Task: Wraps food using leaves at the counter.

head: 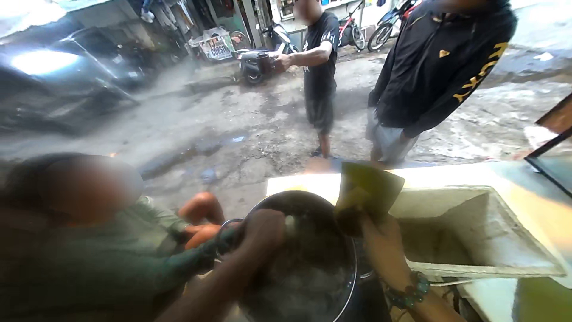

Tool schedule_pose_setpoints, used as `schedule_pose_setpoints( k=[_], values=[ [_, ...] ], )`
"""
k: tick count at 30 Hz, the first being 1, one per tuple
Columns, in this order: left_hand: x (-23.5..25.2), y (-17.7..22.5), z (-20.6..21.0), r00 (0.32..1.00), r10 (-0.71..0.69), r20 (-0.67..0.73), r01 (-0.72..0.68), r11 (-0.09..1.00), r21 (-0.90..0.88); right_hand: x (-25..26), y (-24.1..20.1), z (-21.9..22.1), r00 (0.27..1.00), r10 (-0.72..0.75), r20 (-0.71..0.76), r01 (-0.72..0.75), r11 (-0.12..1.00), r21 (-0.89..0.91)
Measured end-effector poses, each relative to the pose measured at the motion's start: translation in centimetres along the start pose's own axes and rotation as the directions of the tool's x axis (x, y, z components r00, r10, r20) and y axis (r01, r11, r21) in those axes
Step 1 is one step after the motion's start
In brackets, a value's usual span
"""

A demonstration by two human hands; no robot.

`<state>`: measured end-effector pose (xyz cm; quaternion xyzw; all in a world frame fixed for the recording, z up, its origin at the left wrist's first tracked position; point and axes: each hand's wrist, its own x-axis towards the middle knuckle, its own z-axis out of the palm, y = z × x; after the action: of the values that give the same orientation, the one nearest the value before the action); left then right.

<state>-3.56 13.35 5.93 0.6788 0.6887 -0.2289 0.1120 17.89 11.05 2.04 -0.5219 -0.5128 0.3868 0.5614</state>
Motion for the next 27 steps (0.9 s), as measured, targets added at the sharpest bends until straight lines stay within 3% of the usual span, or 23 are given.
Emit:
schedule_pose_setpoints(
  k=[4,11,17,22,27],
  values=[
    [1.8,0.8,1.2,0.995,0.074,0.069,-0.069,0.994,-0.080,0.0,0.0,0.0,1.000,0.013,-0.008,-0.013,1.000,0.005],
    [2.0,1.3,2.0,0.986,0.040,0.164,0.008,0.960,-0.281,0.0,-0.1,0.1,1.000,0.011,-0.003,-0.011,1.000,0.019],
    [0.8,1.5,-0.6,0.976,-0.042,0.215,0.079,0.983,-0.167,0.0,0.1,0.0,1.000,0.003,-0.002,-0.003,1.000,0.009],
    [1.2,1.9,0.7,0.986,0.015,0.164,0.039,0.947,-0.318,0.0,0.0,0.0,1.000,-0.002,0.002,0.002,1.000,-0.010],
    [2.3,3.2,2.1,0.992,-0.023,0.125,0.075,0.903,-0.423,0.0,0.1,-0.1,1.000,0.006,-0.005,-0.006,1.000,-0.017]
  ],
)
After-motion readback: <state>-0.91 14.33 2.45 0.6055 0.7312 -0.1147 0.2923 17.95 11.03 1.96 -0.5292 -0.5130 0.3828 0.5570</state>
